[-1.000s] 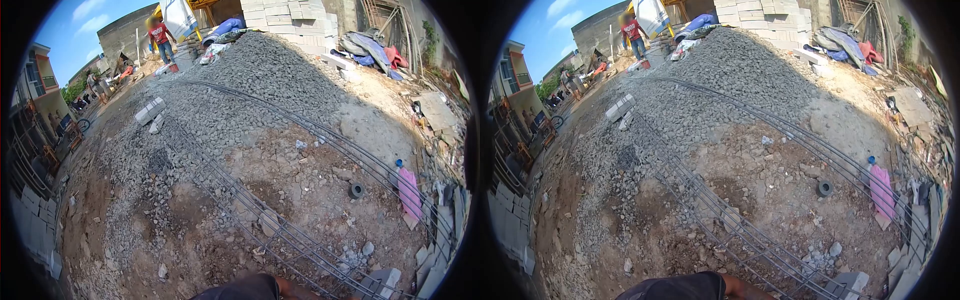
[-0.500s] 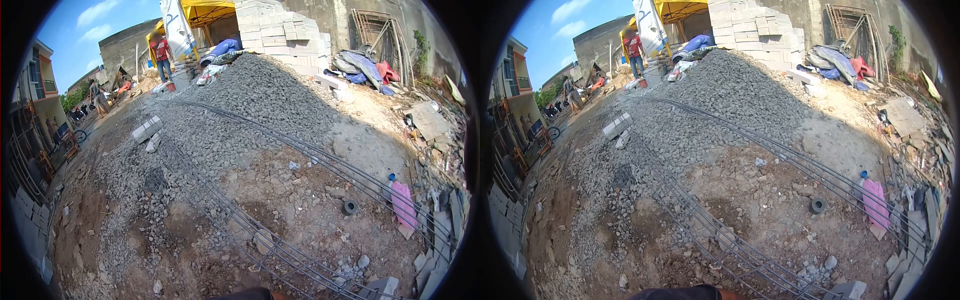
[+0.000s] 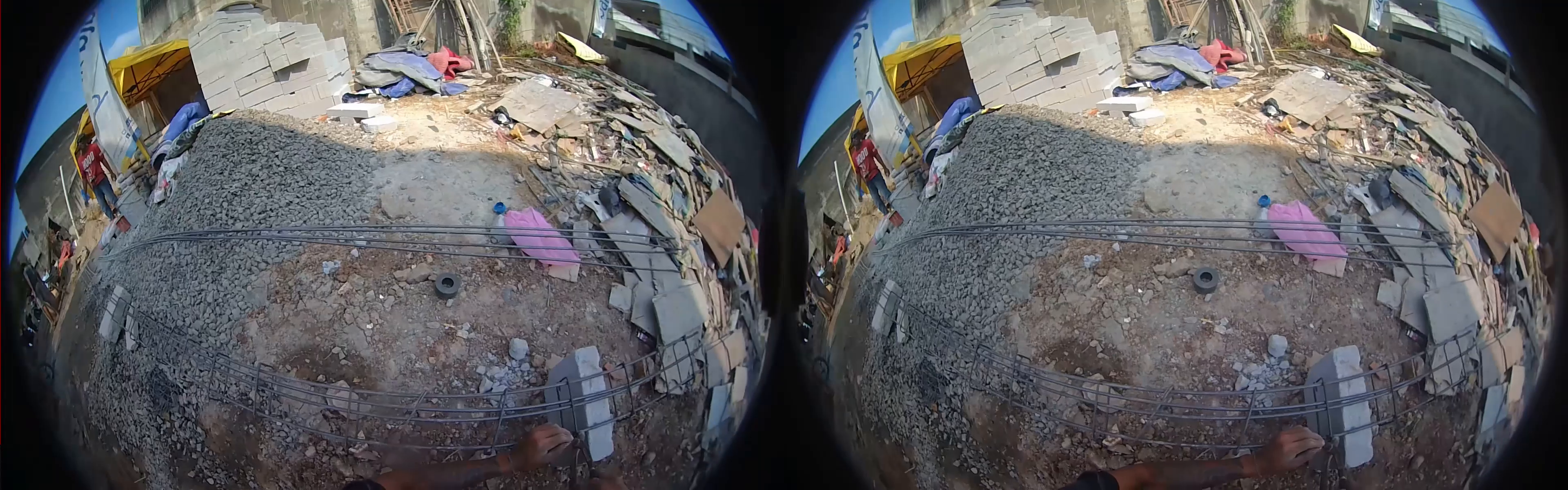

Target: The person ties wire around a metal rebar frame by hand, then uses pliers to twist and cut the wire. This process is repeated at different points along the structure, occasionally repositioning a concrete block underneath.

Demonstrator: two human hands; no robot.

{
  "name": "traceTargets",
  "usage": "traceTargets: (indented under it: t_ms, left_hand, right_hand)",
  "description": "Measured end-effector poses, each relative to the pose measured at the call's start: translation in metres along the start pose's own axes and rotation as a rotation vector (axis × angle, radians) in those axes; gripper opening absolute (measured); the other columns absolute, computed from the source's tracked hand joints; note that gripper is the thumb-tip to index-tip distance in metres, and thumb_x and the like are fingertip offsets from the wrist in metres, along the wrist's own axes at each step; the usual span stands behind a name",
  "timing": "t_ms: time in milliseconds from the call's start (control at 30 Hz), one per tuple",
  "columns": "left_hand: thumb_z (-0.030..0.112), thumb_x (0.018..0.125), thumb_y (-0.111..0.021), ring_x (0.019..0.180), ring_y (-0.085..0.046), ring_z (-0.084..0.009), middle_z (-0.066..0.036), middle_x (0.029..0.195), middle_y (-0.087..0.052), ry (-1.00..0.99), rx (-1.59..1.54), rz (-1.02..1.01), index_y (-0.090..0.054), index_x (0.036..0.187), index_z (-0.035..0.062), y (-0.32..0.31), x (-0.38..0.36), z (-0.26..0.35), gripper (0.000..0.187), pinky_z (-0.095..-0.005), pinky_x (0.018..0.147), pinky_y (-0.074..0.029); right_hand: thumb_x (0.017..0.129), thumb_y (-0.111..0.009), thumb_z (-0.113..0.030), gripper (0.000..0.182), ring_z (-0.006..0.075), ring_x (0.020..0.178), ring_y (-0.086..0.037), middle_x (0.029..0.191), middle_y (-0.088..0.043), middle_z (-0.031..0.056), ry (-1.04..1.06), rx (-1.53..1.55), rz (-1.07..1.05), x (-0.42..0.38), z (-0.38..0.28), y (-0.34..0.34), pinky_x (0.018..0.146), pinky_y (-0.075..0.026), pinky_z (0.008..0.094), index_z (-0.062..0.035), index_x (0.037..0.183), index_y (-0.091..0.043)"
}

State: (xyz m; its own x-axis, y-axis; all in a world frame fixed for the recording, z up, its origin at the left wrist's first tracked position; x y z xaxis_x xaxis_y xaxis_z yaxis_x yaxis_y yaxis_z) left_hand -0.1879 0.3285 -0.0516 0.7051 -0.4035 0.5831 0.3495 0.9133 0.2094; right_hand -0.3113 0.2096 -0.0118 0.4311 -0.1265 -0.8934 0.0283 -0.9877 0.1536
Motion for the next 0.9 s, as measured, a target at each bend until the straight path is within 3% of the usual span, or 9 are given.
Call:
traceTargets:
  t_ms: [133, 600, 800, 867, 900]
  left_hand:
    - [0.007, 0.081, -0.063, 0.088, -0.06, -0.0278, -0.012, 0.094, -0.063, -0.029, 0.012, 0.008, -0.062, 0.094, 0.0008, 0.002, -0.001, 0.001, 0.014, -0.0376, 0.078, -0.048]
    - [0.007, 0.08, -0.063, 0.087, -0.061, -0.0269, -0.012, 0.094, -0.063, -0.046, 0.029, 0.004, -0.062, 0.093, 0.0013, 0.004, 0.001, 0.005, 0.014, -0.0369, 0.077, -0.048]
    - [0.007, 0.08, -0.063, 0.086, -0.061, -0.027, -0.012, 0.093, -0.063, -0.039, 0.02, 0.007, -0.061, 0.093, 0.0006, 0.008, 0.004, 0.01, 0.014, -0.0367, 0.077, -0.048]
    - [0.006, 0.08, -0.063, 0.086, -0.06, -0.0275, -0.012, 0.093, -0.062, -0.034, 0.011, -0.001, -0.061, 0.093, 0.0006, 0.004, 0.002, 0.011, 0.015, -0.0369, 0.076, -0.048]
    - [0.006, 0.08, -0.063, 0.086, -0.06, -0.0281, -0.012, 0.094, -0.061, -0.035, 0.018, 0.007, -0.06, 0.093, 0.0005, 0.006, 0.004, 0.01, 0.015, -0.0371, 0.076, -0.048]
  right_hand:
    - [0.092, -0.036, -0.02, 0.035, 0.0245, 0.09, -0.057, 0.101, -0.059, 0.0145, 0.019, 0.012, -0.031, 0.0, -0.006, -0.003, 0.07, -0.05, 0.0384, 0.0013, 0.116, -0.049]
    - [0.089, -0.038, -0.016, 0.031, 0.0255, 0.083, -0.059, 0.093, -0.059, 0.0153, 0.059, 0.039, 0.009, -0.007, -0.014, -0.002, 0.066, -0.052, 0.0391, 0.005, 0.106, -0.052]
    - [0.088, -0.038, -0.015, 0.033, 0.0238, 0.082, -0.059, 0.097, -0.059, 0.0142, 0.007, 0.021, 0.008, 0.009, 0.0, 0.008, 0.065, -0.052, 0.0388, 0.0022, 0.114, -0.049]
    - [0.085, -0.048, -0.002, 0.013, 0.0214, 0.09, -0.058, 0.09, -0.057, 0.0112, 0.024, -0.282, 0.011, 0.047, 0.022, 0.033, 0.078, -0.048, 0.0249, -0.0033, 0.097, -0.051]
    - [0.085, -0.048, -0.002, 0.013, 0.0214, 0.09, -0.058, 0.09, -0.057, 0.0112, 0.031, -0.318, -0.009, 0.041, 0.018, 0.026, 0.078, -0.048, 0.0249, -0.0033, 0.097, -0.051]
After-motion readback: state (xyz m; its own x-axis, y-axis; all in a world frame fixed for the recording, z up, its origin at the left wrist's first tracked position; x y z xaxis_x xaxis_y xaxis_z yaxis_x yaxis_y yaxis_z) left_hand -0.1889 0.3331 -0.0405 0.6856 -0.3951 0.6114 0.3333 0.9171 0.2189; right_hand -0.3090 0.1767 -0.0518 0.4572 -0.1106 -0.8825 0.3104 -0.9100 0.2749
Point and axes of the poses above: each hand's wrist, its own x-axis towards the middle knuckle, its own y-axis out of the back of the hand, z = x × y, the point moved 9 cm from there along x, towards the middle knuckle
